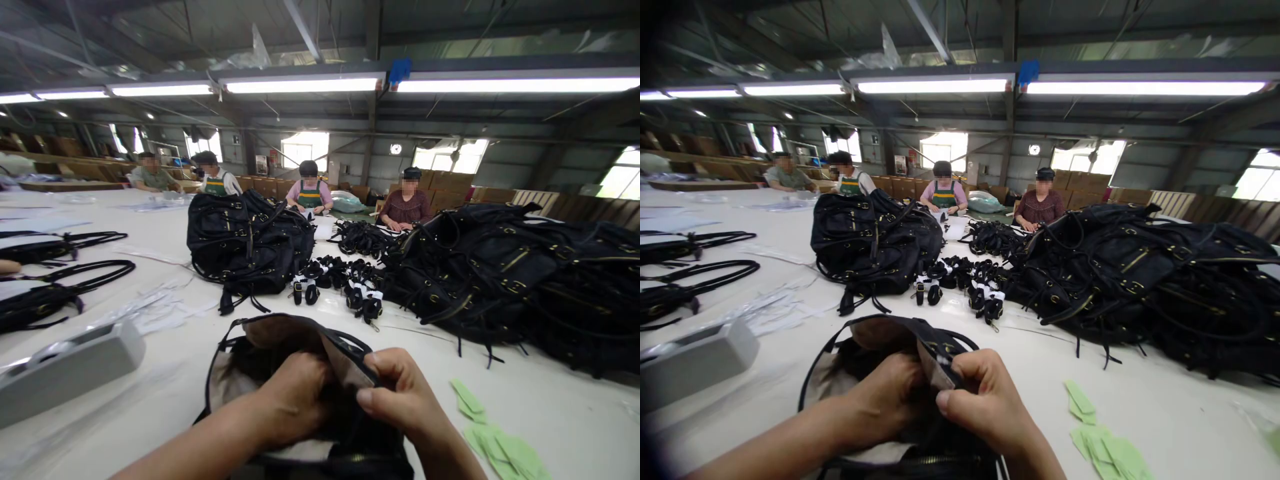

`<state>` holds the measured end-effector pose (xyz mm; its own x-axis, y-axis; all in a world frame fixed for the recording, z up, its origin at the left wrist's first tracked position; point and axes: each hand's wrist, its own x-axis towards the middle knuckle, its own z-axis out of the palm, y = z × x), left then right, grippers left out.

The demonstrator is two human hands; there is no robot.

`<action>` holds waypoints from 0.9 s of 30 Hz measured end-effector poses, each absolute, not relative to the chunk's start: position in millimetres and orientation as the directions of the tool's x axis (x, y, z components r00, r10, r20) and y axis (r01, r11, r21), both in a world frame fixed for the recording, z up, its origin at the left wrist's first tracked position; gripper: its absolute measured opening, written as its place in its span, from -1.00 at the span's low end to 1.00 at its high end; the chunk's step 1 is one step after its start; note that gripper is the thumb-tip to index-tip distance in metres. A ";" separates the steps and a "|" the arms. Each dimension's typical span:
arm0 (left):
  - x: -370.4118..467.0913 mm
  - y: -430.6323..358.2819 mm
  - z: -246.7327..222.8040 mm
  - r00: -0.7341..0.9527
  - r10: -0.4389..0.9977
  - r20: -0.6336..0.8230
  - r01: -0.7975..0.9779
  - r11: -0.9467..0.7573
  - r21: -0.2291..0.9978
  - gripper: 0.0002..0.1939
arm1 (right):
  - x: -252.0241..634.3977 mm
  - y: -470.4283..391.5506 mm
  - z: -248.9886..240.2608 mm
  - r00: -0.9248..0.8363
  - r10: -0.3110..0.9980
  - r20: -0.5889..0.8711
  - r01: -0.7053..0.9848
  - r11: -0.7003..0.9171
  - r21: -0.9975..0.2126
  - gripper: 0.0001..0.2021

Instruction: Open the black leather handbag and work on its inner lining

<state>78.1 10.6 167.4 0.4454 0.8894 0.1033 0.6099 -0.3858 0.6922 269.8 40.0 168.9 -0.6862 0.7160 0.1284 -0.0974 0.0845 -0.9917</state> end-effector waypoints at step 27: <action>103.7 -31.3 150.9 0.034 0.995 0.097 0.319 -0.103 0.942 -0.76 | 266.4 8.7 185.7 -0.435 0.848 0.302 0.705 0.529 -0.472 -0.90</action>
<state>103.7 -31.3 150.9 0.0335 0.9947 0.0972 0.3186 -0.1028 0.9423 266.4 8.7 185.7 -0.4346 0.8484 0.3023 0.7052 0.5293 -0.4717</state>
